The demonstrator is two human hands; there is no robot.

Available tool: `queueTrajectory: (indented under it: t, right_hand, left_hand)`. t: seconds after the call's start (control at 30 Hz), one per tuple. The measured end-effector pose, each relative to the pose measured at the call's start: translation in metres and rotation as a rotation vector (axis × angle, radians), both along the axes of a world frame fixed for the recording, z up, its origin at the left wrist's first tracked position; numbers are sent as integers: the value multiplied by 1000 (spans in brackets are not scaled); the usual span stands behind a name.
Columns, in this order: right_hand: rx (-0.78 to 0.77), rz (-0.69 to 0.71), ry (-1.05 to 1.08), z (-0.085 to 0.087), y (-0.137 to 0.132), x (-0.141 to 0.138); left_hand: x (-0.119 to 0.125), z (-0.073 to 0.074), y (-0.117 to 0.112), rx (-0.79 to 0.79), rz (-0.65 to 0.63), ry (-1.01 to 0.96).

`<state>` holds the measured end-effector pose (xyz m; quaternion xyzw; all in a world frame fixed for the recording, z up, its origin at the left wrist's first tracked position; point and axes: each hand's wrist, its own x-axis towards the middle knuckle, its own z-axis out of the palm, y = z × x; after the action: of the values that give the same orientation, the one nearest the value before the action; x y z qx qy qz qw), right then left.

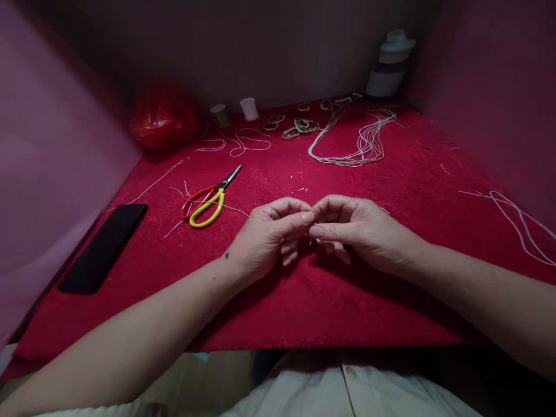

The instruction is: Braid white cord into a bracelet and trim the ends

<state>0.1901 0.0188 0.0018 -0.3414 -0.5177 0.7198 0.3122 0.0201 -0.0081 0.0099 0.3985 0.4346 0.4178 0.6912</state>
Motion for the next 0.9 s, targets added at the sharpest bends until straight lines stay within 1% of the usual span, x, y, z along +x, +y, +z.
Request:
queueTrajectory:
  t: [0.13,0.27,0.43,0.57,0.7,0.77,0.8,0.87,0.9]
  right_hand:
    - [5,-56,-27,3,-2,-5]
    - [-18,-26,-34,0,0,-3]
    - [-31,34,-44,-2,3,0]
    - [-50,60,22,-3,6,2]
    - [-54,91,65,-6,9,5]
    - [-48,101,65,-7,10,7]
    - [-44,100,65,-8,10,7]
    - [-42,91,71,-8,11,7]
    - [-44,85,76,-8,11,8]
  left_hand:
    - [2,0,-2,-60,-36,-35]
    - [3,2,-4,-74,-30,-48]
    - [3,3,-2,-54,-11,-48]
    - [1,4,3,-42,9,-47]
    - [-5,6,6,52,52,-13]
    - [-9,8,7,126,49,53]
    - [-12,9,7,169,29,119]
    - [-16,11,9,293,-33,337]
    - [-18,12,9,386,-60,475]
